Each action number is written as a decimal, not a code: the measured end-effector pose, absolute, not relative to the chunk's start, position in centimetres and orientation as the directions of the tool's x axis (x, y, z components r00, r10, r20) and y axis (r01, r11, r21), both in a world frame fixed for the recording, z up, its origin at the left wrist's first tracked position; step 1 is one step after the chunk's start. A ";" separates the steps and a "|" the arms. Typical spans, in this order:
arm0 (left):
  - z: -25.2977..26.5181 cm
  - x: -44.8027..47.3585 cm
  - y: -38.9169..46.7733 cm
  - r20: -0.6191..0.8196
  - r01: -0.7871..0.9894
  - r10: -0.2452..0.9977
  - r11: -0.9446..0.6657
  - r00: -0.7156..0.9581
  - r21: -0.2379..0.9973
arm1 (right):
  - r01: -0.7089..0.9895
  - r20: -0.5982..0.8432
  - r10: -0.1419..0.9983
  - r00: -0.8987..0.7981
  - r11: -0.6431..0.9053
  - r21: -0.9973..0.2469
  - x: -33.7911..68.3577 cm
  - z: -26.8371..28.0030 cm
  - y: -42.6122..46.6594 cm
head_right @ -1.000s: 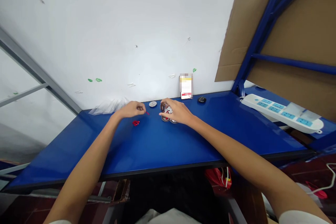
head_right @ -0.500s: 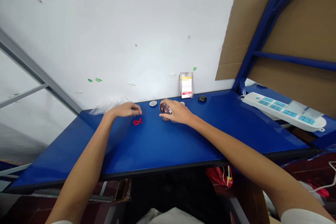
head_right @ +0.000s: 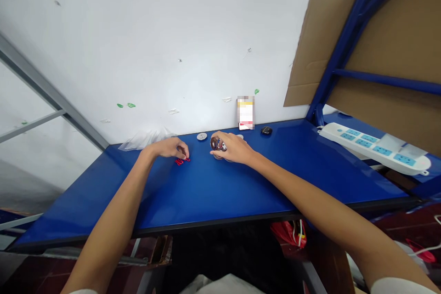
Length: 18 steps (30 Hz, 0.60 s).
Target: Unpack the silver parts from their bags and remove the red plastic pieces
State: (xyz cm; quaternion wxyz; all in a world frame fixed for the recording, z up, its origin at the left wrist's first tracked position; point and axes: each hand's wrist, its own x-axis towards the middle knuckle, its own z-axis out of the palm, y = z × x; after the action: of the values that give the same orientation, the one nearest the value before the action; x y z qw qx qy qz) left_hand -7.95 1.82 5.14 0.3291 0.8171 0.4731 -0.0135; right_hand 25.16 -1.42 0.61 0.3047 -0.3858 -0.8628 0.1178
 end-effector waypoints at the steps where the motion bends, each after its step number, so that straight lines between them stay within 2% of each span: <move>1: 5.2 -7.9 1.7 -0.349 0.787 0.764 -0.318 0.543 0.528 | 0.594 0.434 0.739 -0.516 0.673 -0.440 25.1 0.6 -1.4; 6: 5.6 -7.5 1.1 -0.444 0.820 0.749 -0.226 0.491 0.526 | 0.596 0.420 0.744 -0.519 0.668 -0.447 25.2 0.8 -1.5; 18: 5.0 -6.1 0.8 -0.408 0.872 0.790 -0.310 0.459 0.380 | 0.612 0.392 0.756 -0.524 0.654 -0.444 25.2 0.9 -1.6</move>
State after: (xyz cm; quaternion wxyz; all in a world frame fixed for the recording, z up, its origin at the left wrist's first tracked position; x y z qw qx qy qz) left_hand -6.11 0.84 5.03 0.2819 0.8061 0.5152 -0.0727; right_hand 25.22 -1.58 0.88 0.2850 -0.3962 -0.8636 0.1263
